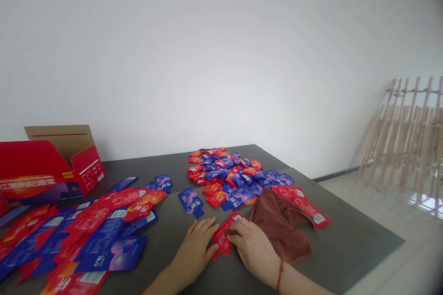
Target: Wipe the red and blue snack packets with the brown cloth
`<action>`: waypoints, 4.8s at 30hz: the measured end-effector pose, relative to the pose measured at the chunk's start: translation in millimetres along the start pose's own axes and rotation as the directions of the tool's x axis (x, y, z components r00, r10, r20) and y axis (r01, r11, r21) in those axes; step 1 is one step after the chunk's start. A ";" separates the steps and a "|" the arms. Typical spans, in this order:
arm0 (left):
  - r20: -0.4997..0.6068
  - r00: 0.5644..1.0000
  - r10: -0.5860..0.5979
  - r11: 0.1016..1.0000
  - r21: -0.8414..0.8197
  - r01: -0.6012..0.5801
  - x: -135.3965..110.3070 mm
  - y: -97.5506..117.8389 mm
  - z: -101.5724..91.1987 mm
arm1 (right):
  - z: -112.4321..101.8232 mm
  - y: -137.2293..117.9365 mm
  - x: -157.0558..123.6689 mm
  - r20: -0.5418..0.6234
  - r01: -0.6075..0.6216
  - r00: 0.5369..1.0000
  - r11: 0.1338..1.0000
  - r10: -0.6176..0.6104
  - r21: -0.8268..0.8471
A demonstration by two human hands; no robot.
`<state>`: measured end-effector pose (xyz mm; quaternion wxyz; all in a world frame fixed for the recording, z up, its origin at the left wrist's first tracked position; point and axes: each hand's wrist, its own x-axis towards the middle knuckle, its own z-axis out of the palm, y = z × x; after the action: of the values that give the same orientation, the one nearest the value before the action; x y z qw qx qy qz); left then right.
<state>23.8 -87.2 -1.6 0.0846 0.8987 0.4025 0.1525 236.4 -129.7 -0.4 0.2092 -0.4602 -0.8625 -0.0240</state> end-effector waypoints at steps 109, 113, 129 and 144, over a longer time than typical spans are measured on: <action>0.052 0.990 0.132 0.986 -0.108 -0.125 6.5 -13.9 1.1 | -5.8 18.8 39.2 0.019 -0.216 0.976 0.973 0.219 -0.081; 0.035 0.987 0.155 0.981 -0.127 -0.149 6.3 -16.7 4.1 | -7.1 25.7 23.2 -0.006 -0.256 0.966 0.958 0.258 -0.132; 0.053 0.994 0.099 0.990 -0.107 -0.093 7.8 2.9 -7.3 | -0.4 18.7 32.3 -0.108 -0.314 0.947 0.944 0.303 -0.105; -0.024 0.992 0.123 0.990 -0.067 -0.125 9.6 4.7 0.5 | 11.5 -16.6 32.1 0.002 -0.127 0.992 0.978 0.129 -0.164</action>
<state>33.3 -83.1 1.1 0.1014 0.9170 0.3413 0.1802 203.5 -111.5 4.0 0.1664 -0.5304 -0.8276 -0.0782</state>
